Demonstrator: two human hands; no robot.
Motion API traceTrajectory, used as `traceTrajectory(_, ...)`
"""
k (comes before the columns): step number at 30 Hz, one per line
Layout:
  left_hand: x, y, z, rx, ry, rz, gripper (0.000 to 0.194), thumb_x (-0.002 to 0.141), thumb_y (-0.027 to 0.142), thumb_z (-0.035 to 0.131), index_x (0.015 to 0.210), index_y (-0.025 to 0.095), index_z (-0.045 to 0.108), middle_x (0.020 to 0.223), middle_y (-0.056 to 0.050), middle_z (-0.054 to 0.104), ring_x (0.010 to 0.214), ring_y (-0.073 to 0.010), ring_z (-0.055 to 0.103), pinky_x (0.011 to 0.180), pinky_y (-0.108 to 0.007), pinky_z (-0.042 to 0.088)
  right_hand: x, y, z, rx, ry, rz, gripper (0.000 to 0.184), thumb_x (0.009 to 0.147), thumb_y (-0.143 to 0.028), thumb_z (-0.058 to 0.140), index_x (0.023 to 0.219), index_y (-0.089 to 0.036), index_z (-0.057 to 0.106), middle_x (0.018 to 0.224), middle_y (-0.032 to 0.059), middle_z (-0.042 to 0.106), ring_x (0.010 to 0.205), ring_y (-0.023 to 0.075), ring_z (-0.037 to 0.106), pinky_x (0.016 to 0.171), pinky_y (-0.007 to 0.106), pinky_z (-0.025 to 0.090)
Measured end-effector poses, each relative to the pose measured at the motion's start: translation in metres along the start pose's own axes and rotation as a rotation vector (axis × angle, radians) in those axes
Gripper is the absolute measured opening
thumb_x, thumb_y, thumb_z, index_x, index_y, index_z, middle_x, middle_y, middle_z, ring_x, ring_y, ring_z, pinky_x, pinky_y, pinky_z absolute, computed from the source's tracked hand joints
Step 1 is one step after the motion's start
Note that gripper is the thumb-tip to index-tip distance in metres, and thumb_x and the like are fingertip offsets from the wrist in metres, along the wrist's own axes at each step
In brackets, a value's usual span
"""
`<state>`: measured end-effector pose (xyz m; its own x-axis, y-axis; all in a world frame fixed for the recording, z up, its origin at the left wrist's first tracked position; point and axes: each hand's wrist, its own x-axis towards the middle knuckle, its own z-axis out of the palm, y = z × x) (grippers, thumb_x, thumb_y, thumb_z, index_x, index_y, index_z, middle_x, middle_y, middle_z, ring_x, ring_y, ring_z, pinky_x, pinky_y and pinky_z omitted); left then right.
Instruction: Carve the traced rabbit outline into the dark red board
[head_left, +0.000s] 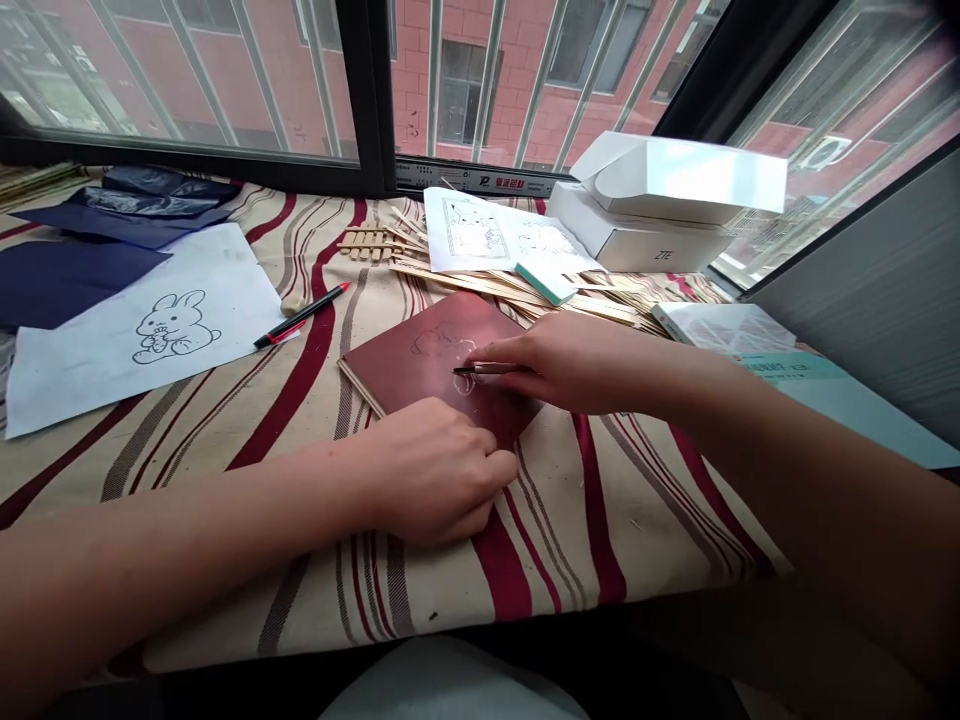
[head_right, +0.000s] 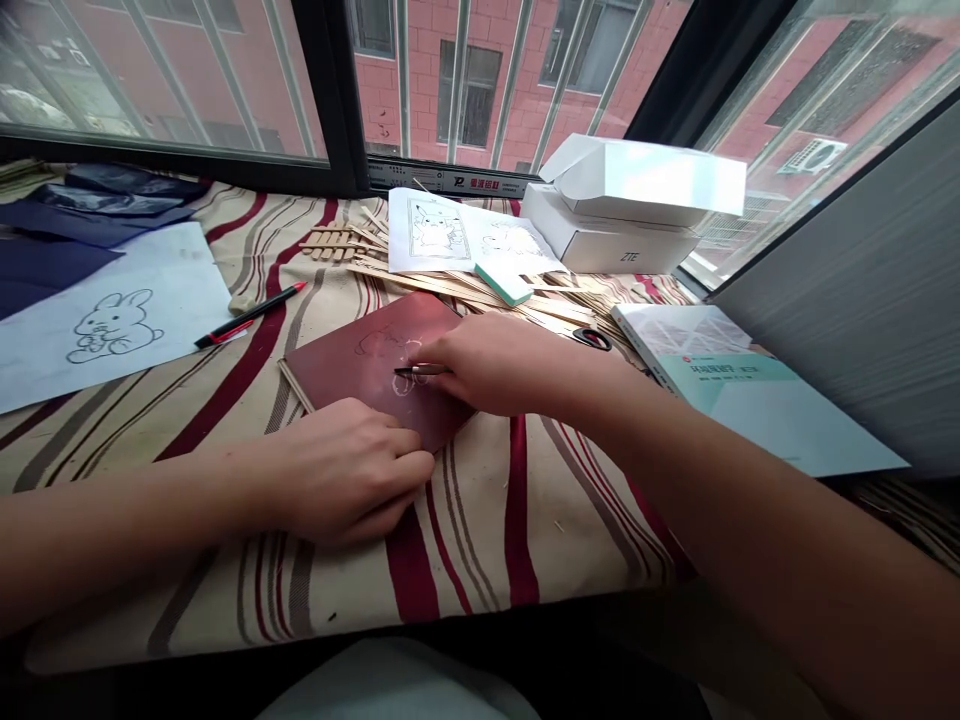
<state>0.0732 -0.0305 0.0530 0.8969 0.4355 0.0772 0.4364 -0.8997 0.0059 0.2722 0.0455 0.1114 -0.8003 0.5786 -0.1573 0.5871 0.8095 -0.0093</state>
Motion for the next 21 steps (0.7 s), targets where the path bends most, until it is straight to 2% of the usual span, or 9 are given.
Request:
traceTrajectory(2, 0.001, 0.001, -0.001, -0.006, 0.020, -0.017, 0.015, 0.092, 0.027, 0.064, 0.078, 0.023, 0.062, 0.065, -0.002, 0.071, 0.052, -0.0201, 0.061, 0.047, -0.040, 0.023, -0.001, 0.001, -0.001, 0.035, -0.002, -0.001, 0.044, 0.109, -0.023, 0.058, 0.148, -0.027, 0.078, 0.122, 0.0067, 0.086, 0.086, 0.0193, 0.073, 0.074, 0.031, 0.044)
traceTrajectory(7, 0.000, -0.001, 0.005, -0.015, 0.063, 0.008, 0.014, 0.090, 0.025, 0.065, 0.077, 0.023, 0.061, 0.067, -0.001, 0.072, 0.052, -0.0193, 0.063, 0.047, -0.039, 0.022, -0.001, 0.006, 0.001, 0.195, 0.026, 0.077, 0.052, 0.105, -0.024, 0.061, 0.156, -0.022, 0.070, 0.103, 0.0082, 0.085, 0.077, 0.0180, 0.069, 0.072, 0.030, 0.043)
traceTrajectory(11, -0.004, -0.001, 0.013, 0.011, 0.145, 0.036, 0.010, 0.090, 0.023, 0.059, 0.080, 0.023, 0.062, 0.070, -0.001, 0.072, 0.054, -0.0195, 0.063, 0.046, -0.040, 0.027, -0.001, 0.009, 0.005, 0.442, 0.150, 0.124, 0.036, 0.105, -0.028, 0.059, 0.133, -0.013, 0.076, 0.099, 0.0088, 0.083, 0.083, 0.0177, 0.070, 0.077, 0.029, 0.046)
traceTrajectory(13, -0.006, -0.002, 0.015, 0.024, 0.181, 0.046, 0.010, 0.089, 0.022, 0.058, 0.080, 0.024, 0.061, 0.071, -0.001, 0.072, 0.055, -0.0199, 0.063, 0.047, -0.041, 0.030, -0.001, 0.010, 0.006, 0.434, 0.117, 0.127, 0.034, 0.107, -0.029, 0.056, 0.127, -0.014, 0.079, 0.101, 0.0092, 0.083, 0.085, 0.0183, 0.071, 0.078, 0.030, 0.046)
traceTrajectory(16, -0.007, -0.003, 0.016, 0.015, 0.197, 0.053, 0.010, 0.088, 0.021, 0.055, 0.080, 0.025, 0.060, 0.072, -0.001, 0.072, 0.056, -0.0202, 0.063, 0.047, -0.042, 0.034, -0.003, 0.012, 0.005, 0.330, 0.035, 0.108, 0.042, 0.110, -0.031, 0.051, 0.138, -0.019, 0.080, 0.113, 0.0104, 0.085, 0.091, 0.0194, 0.072, 0.081, 0.031, 0.046)
traceTrajectory(18, -0.007, -0.004, 0.017, -0.003, 0.191, 0.051, 0.012, 0.089, 0.022, 0.054, 0.080, 0.025, 0.060, 0.072, 0.000, 0.072, 0.056, -0.0198, 0.062, 0.047, -0.042, 0.033, -0.005, 0.012, 0.004, 0.308, 0.010, 0.107, 0.046, 0.111, -0.031, 0.050, 0.148, -0.021, 0.077, 0.109, 0.0092, 0.085, 0.084, 0.0182, 0.071, 0.079, 0.031, 0.046)
traceTrajectory(21, -0.005, -0.001, 0.017, -0.025, 0.173, 0.052, 0.015, 0.093, 0.024, 0.053, 0.079, 0.025, 0.059, 0.072, 0.000, 0.072, 0.056, -0.0189, 0.061, 0.048, -0.042, 0.032, -0.006, 0.011, 0.005, 0.333, -0.014, 0.089, 0.045, 0.110, -0.029, 0.053, 0.146, -0.022, 0.078, 0.099, 0.0066, 0.085, 0.075, 0.0163, 0.067, 0.075, 0.030, 0.045)
